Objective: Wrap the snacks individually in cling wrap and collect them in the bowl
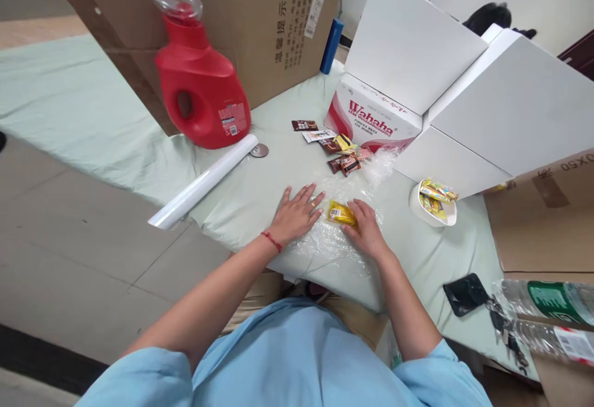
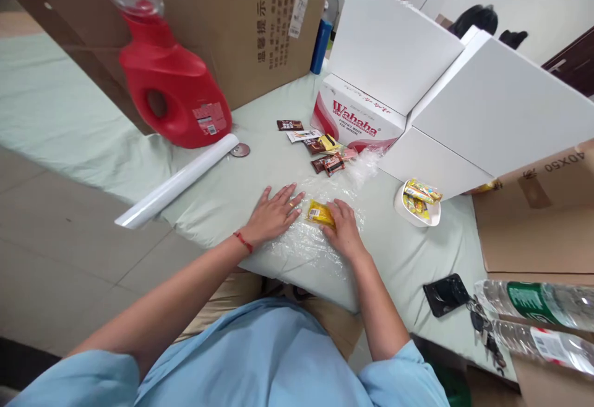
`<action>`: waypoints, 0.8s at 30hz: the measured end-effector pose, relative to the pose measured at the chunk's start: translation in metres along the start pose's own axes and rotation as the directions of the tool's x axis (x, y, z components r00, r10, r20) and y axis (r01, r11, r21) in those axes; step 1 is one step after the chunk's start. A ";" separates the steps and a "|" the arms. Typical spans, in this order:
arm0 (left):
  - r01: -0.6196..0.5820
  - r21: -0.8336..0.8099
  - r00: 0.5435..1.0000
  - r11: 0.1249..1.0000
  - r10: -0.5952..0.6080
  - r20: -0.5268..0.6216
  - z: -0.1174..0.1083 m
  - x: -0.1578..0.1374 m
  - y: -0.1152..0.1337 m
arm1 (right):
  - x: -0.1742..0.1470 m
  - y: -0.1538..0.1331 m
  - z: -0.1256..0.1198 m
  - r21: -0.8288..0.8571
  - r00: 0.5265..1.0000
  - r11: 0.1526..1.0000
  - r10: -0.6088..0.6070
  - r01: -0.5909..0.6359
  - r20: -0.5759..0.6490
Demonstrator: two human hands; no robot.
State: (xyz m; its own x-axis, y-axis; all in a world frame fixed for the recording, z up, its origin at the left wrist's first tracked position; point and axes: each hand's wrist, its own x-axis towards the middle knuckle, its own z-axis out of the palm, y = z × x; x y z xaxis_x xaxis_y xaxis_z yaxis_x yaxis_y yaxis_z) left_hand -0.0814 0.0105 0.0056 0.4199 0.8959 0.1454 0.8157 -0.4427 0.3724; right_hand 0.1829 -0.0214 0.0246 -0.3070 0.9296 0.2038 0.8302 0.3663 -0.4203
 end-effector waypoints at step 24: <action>-0.270 -0.357 0.947 0.894 0.313 0.069 -0.042 -0.097 -0.025 | -0.153 -0.010 -0.046 0.362 0.999 0.931 0.046 -0.032 -0.029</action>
State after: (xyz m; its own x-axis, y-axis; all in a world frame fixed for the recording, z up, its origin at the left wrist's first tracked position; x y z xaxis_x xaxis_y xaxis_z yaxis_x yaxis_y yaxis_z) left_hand -0.1593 -0.0640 0.0208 0.6808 0.7072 0.1910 0.4738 -0.6240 0.6214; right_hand 0.2428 -0.1690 0.0389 -0.2547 0.9439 0.2101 0.6145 0.3258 -0.7185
